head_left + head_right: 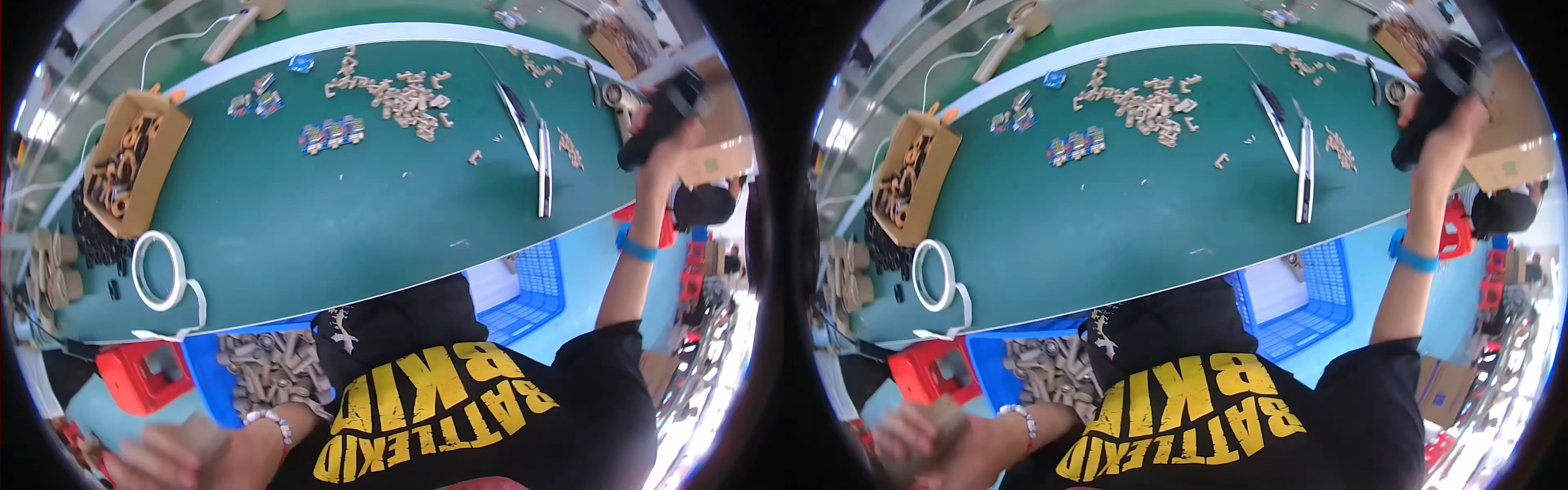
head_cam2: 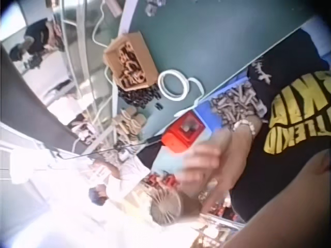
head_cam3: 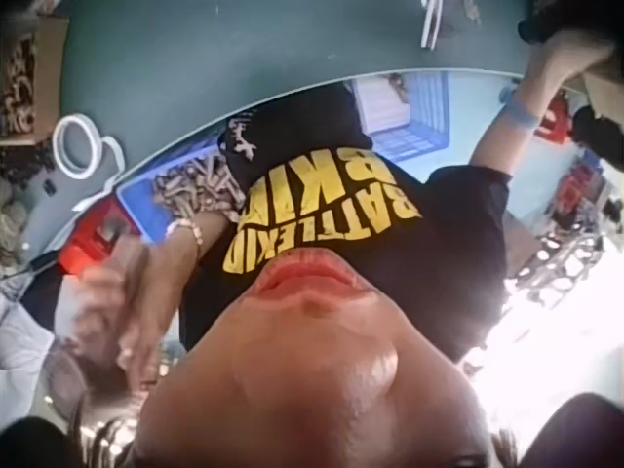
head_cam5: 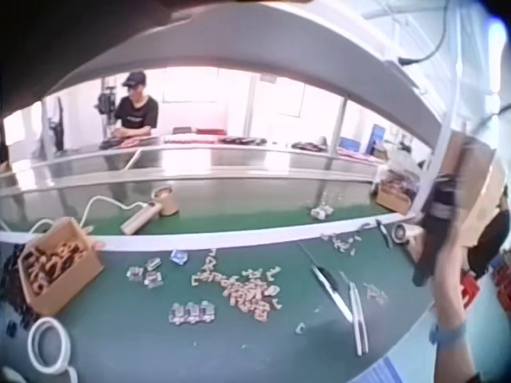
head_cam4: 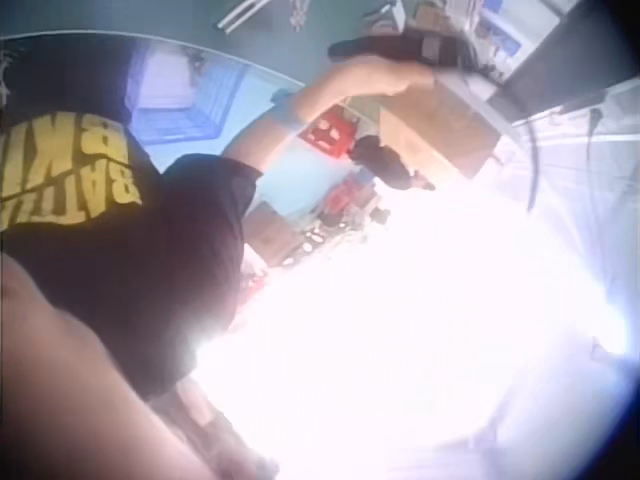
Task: Assembling and testing handheld fans at an electronics factory assembly line.
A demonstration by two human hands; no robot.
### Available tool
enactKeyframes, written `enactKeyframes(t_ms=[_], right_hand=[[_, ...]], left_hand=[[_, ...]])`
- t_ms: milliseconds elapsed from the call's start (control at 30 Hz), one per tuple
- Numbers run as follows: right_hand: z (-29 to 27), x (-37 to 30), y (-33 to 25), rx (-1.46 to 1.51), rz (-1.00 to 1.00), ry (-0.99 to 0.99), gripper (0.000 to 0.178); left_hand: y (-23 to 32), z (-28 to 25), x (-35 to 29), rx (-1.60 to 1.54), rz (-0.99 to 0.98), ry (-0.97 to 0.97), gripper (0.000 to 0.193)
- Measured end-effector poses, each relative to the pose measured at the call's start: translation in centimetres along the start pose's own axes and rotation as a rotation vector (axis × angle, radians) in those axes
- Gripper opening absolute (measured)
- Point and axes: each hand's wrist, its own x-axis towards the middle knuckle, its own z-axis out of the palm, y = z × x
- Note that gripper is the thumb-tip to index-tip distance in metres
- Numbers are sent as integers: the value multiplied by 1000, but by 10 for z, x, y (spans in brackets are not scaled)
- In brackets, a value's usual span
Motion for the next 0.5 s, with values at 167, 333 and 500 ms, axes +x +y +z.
enactKeyframes(t_ms=[167, 333, 500], right_hand=[[-46, 16, 80, -530, 147, -59, 57], [-42, 19, 101, -930, 234, -39, 65], [-35, 18, 107, -1031, 293, -159, 69]], left_hand=[[-42, 45, 3, 815, -19, 524, 55], [-22, 21, 6, -195, -13, 37, 42], [-17, 38, 19, 21, -33, -168, 45]])
